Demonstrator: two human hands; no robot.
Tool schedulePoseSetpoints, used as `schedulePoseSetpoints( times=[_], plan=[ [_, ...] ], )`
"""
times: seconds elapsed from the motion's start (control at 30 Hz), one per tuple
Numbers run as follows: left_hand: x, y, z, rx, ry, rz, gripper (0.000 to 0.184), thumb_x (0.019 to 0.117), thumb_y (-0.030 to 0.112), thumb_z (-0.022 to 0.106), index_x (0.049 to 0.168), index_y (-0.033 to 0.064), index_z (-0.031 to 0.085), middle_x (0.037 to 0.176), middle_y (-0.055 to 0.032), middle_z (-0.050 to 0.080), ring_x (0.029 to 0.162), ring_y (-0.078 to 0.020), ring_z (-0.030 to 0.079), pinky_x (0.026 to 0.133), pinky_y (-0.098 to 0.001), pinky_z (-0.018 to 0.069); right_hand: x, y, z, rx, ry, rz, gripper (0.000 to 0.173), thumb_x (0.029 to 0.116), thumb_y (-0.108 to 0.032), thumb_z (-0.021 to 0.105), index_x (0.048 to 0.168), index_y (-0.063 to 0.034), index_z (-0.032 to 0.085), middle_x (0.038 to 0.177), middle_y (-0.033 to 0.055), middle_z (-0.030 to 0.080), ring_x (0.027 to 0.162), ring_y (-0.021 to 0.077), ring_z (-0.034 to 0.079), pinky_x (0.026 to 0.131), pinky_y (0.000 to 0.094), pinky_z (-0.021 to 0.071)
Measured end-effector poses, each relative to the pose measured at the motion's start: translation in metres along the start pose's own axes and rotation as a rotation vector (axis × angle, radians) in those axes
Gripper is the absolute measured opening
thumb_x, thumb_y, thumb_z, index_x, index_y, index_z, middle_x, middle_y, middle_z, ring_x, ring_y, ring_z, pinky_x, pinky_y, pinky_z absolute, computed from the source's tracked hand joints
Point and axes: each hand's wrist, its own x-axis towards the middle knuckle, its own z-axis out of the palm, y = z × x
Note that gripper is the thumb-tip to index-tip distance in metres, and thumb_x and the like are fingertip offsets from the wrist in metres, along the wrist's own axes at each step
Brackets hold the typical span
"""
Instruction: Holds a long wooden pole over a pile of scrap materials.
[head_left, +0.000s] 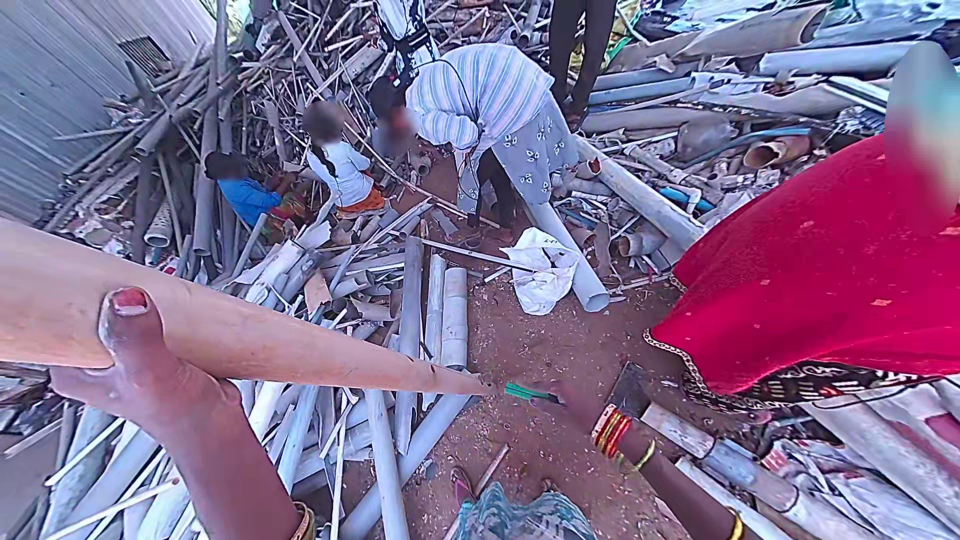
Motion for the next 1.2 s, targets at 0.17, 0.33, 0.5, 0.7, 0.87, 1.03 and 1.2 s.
schedulePoseSetpoints(
  times=[0.17, 0.33, 0.5, 0.7, 0.87, 1.03, 1.2],
  plan=[
    [0.0, -0.001, -0.003, 0.013, -0.006, -0.009, 0.062, 0.0905, 0.032, 0.069, 0.136, 0.0024, 0.038, 0.117, -0.0038, 0.062, 0.106, -0.0159, 0.067, 0.094, -0.0368, 0.0576, -0.01, -0.06, -0.036, -0.06, -0.159, 0.153, 0.04, 0.1084, -0.011, 0.048, 0.147, 0.001, 0.053, 0.134, 0.029, 0.062, 0.12, 0.042, 0.061, 0.108, 0.0515, 0.0415],
    [0.001, -0.003, -0.007, 0.002, -0.025, 0.003, 0.069, 0.09, 0.036, 0.071, 0.138, 0.0016, 0.037, 0.119, -0.0062, 0.062, 0.108, -0.019, 0.067, 0.095, -0.0397, 0.0573, 0.004, -0.029, -0.031, -0.014, -0.167, 0.058, 0.038, 0.1083, -0.02, 0.051, 0.139, 0.0013, 0.061, 0.112, 0.028, 0.069, 0.099, 0.0404, 0.066, 0.094, 0.0533, 0.0478],
    [0.0, -0.003, -0.006, 0.024, 0.001, -0.009, 0.062, 0.092, 0.031, 0.069, 0.138, 0.0008, 0.038, 0.119, -0.0069, 0.062, 0.108, -0.0181, 0.066, 0.096, -0.0385, 0.0566, 0.019, -0.005, -0.03, -0.094, -0.134, 0.021, 0.036, 0.1067, -0.023, 0.055, 0.135, -0.0043, 0.066, 0.103, 0.023, 0.072, 0.09, 0.0371, 0.068, 0.087, 0.0529, 0.0509],
    [0.003, -0.008, -0.017, -0.009, 0.019, -0.046, 0.068, 0.0926, 0.027, 0.068, 0.144, 0.0011, 0.031, 0.125, -0.0093, 0.059, 0.113, -0.0203, 0.064, 0.099, -0.0398, 0.055, 0.029, -0.048, -0.064, -0.192, -0.238, 0.037, 0.038, 0.1072, -0.021, 0.054, 0.103, 0.0146, 0.067, 0.088, 0.0269, 0.065, 0.08, 0.0374, 0.061, 0.08, 0.0529, 0.0465],
    [0.009, -0.017, -0.028, -0.063, -0.008, -0.006, 0.066, 0.0922, 0.021, 0.068, 0.143, 0.0002, 0.031, 0.124, -0.012, 0.059, 0.113, -0.0235, 0.064, 0.098, -0.0422, 0.0555, 0.049, -0.056, -0.083, -0.224, -0.292, -0.014, 0.035, 0.1064, -0.023, 0.056, 0.099, 0.0108, 0.066, 0.081, 0.0194, 0.06, 0.073, 0.0288, 0.056, 0.073, 0.0464, 0.0454],
    [0.017, -0.031, -0.037, -0.059, -0.028, 0.016, 0.058, 0.093, 0.028, 0.069, 0.135, -0.0006, 0.041, 0.114, -0.0101, 0.064, 0.106, -0.0213, 0.067, 0.095, -0.0401, 0.057, 0.06, -0.081, -0.096, -0.483, -0.283, -0.147, 0.034, 0.1074, -0.022, 0.052, 0.128, 0.0, 0.068, 0.112, 0.0279, 0.069, 0.104, 0.0464, 0.064, 0.093, 0.0646, 0.046],
    [0.016, -0.032, -0.039, -0.075, -0.034, 0.009, 0.066, 0.0897, 0.033, 0.074, 0.136, 0.0001, 0.04, 0.117, -0.0106, 0.063, 0.108, -0.0225, 0.067, 0.095, -0.0418, 0.0569, 0.059, -0.124, -0.106, -0.792, -0.34, -0.229, 0.038, 0.1097, -0.022, 0.047, 0.143, -0.0104, 0.059, 0.114, 0.0273, 0.067, 0.104, 0.0469, 0.065, 0.084, 0.0612, 0.0498]
  ],
)
